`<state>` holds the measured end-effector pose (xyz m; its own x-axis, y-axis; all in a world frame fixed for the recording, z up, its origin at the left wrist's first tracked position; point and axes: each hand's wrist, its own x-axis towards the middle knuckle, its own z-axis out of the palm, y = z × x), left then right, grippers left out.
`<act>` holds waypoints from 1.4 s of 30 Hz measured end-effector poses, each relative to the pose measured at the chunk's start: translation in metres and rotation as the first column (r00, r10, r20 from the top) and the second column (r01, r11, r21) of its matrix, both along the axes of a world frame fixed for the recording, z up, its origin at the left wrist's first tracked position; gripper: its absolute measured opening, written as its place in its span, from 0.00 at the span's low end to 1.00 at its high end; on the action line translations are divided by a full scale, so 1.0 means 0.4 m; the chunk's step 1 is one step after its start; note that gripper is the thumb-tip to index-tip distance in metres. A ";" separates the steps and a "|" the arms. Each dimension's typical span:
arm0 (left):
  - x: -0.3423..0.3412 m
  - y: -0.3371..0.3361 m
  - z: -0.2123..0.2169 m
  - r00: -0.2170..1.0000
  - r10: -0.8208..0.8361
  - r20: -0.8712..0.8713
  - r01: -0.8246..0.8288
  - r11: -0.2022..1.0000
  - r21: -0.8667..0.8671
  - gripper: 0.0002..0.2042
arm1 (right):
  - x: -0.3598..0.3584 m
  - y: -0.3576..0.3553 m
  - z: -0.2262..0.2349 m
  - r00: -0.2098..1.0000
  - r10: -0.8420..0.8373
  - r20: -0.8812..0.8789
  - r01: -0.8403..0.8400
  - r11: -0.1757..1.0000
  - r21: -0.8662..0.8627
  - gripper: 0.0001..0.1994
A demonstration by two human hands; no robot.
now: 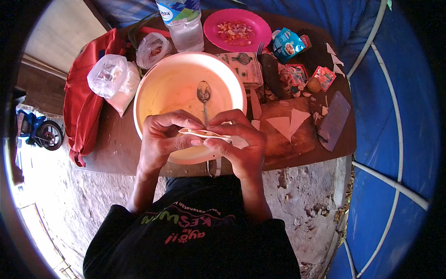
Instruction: The person repeatedly scoops a yellow mixture from a bowl with a spoon, spreads it onto small pink paper triangles, folds them, and places them on a table. The person also cuts additional pink paper triangles with a knife and continues the assembly process.
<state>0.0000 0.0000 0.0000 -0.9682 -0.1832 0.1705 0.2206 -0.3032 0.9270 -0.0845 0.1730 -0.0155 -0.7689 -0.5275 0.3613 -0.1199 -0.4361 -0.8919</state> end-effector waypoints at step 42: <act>-0.010 0.021 0.033 0.973 0.193 0.125 -0.175 0.974 -0.146 0.19 | -0.110 0.136 0.128 0.969 -0.008 -0.245 0.114 0.901 0.420 0.07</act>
<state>-0.0040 0.0083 0.0133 -0.9358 -0.3450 0.0725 0.1283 -0.1416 0.9816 -0.1284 0.2273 0.0357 -0.7267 -0.6260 0.2830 -0.3598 -0.0041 -0.9330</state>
